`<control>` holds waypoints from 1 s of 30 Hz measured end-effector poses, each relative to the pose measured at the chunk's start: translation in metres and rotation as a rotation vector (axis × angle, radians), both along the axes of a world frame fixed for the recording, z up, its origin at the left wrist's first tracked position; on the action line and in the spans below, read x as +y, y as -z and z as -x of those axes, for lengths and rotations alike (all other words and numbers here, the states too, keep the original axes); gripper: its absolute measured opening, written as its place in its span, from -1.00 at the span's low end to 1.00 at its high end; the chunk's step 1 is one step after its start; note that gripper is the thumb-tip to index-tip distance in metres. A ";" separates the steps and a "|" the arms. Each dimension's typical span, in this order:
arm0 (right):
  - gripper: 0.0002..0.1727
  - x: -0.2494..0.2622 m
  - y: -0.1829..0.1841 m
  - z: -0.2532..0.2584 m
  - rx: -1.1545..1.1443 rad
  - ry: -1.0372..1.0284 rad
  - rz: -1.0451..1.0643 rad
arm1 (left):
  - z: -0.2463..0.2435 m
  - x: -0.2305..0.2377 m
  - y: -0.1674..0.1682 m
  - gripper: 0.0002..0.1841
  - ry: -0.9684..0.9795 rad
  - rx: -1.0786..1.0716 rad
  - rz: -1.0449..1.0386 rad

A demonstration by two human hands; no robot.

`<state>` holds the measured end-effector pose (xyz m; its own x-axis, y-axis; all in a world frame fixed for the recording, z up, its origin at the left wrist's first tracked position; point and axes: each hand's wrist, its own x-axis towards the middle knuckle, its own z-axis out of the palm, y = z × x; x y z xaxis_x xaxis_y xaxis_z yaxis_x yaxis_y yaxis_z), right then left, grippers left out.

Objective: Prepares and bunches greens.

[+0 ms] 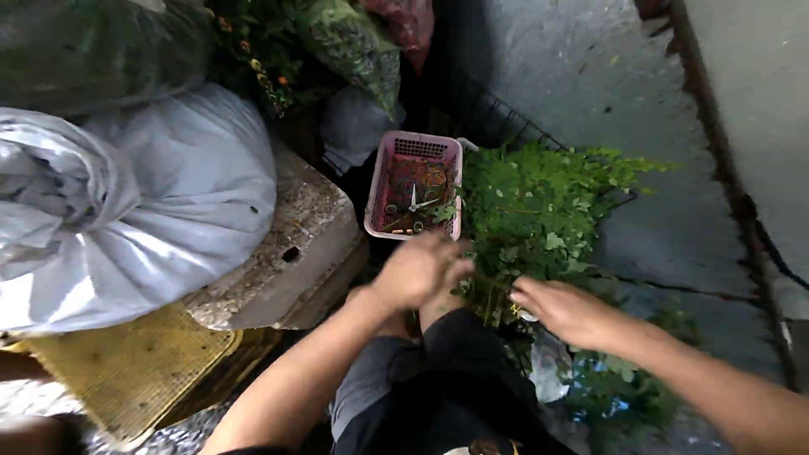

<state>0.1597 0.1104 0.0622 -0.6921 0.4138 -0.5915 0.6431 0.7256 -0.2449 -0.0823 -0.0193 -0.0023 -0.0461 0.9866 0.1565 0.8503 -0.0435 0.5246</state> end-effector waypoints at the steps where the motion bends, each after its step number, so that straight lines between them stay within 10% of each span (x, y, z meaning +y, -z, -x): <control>1: -0.48 0.013 -0.005 -0.007 0.043 0.075 -0.033 | 0.020 0.018 -0.001 -0.54 -0.148 -0.029 0.039; 8: -0.58 0.063 -0.043 -0.026 0.467 0.481 -0.071 | 0.065 0.108 0.056 -0.35 -0.564 0.075 0.633; 19: -0.60 0.071 -0.028 -0.024 0.477 0.474 0.014 | 0.076 0.106 0.047 -0.56 -0.602 0.196 0.592; 30: -0.54 0.071 -0.020 0.014 0.463 0.267 0.023 | 0.041 0.030 0.014 -0.61 -0.212 -0.804 -0.012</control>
<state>0.1457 0.1815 0.0817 -0.7554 0.6013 -0.2604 0.6253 0.5426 -0.5608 -0.1229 0.0109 -0.0160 -0.3330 0.9429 0.0065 0.2067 0.0663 0.9761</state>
